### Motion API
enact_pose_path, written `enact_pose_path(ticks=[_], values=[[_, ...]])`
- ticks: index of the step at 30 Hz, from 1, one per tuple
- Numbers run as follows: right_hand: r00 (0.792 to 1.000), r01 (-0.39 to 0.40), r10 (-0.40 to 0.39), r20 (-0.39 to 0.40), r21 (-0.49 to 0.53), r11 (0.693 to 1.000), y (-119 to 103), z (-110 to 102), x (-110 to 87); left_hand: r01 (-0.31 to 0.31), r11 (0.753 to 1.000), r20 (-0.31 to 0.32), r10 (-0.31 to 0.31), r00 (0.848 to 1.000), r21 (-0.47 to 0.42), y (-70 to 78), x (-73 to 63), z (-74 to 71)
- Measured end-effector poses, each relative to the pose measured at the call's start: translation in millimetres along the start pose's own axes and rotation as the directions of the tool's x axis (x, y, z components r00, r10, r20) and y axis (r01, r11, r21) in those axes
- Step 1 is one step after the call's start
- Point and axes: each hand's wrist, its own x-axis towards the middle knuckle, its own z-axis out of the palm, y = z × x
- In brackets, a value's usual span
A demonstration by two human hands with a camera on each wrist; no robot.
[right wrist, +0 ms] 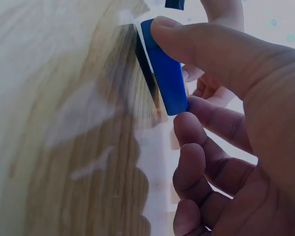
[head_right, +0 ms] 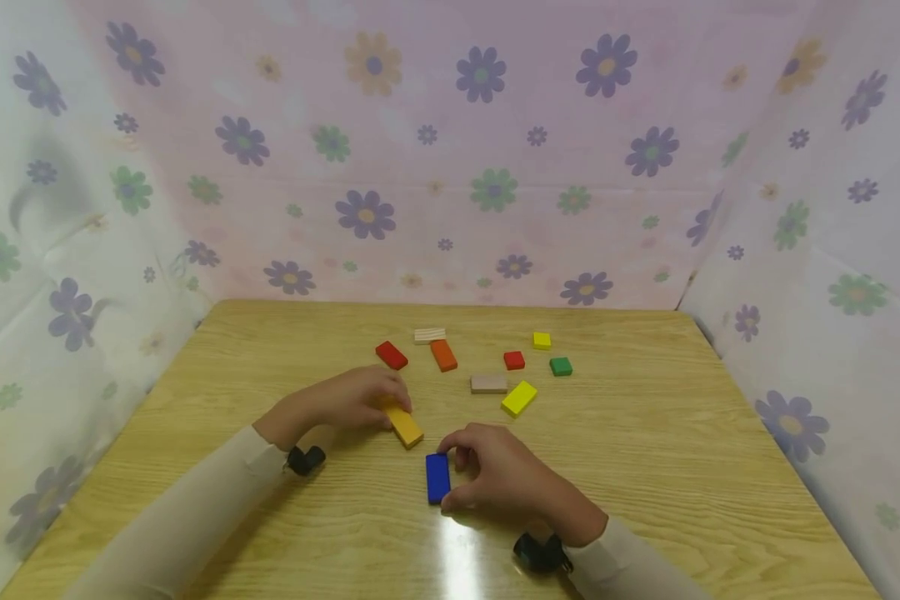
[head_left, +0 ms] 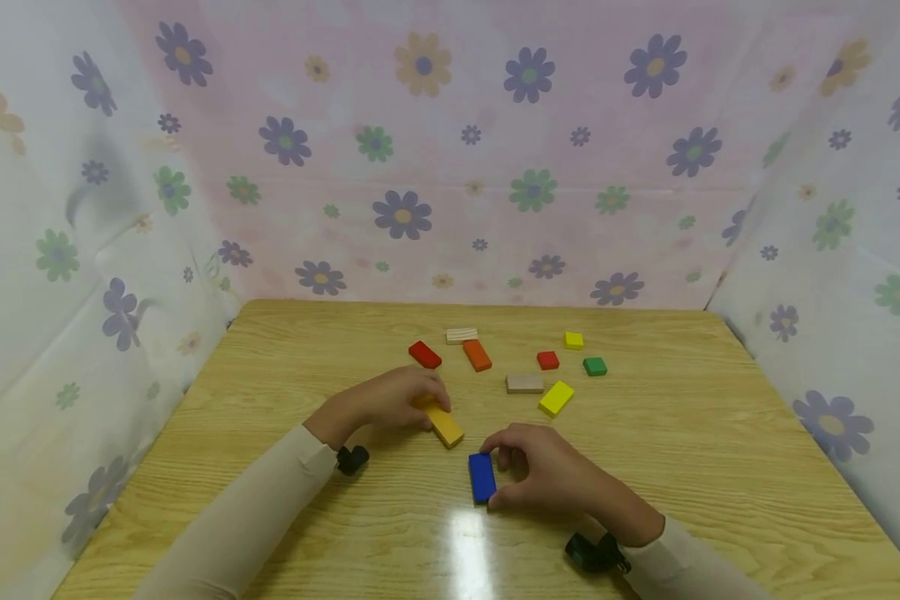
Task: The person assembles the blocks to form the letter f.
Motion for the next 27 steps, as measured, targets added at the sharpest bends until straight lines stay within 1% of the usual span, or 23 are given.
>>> enact_pose_path(ticks=[6,13,17,23,27], values=[[1.000,-0.012,0.011,0.021,0.016,1.000,-1.4,2.9,-0.3,-0.047,0.999,0.033,0.047,0.998,0.009,2.6,8.7,-0.7],[0.999,0.027,-0.028,0.021,0.016,0.999,-3.1,6.0,0.2,-0.087,0.996,0.063,0.086,0.994,0.003,2.1,15.4,0.4],[0.999,0.037,-0.037,0.015,0.016,0.999,-4.2,7.0,-0.4,-0.106,0.994,0.076,0.105,0.992,0.001,2.7,17.8,-0.6],[0.999,0.036,-0.037,0.014,0.023,0.999,-4.7,8.3,0.0,-0.109,0.994,0.104,0.108,0.989,0.009,6.0,20.8,-3.8],[0.999,0.030,-0.030,0.022,0.037,0.999,-3.4,10.8,0.8,-0.110,0.994,0.120,0.107,0.987,0.019,6.7,22.5,-3.3]])
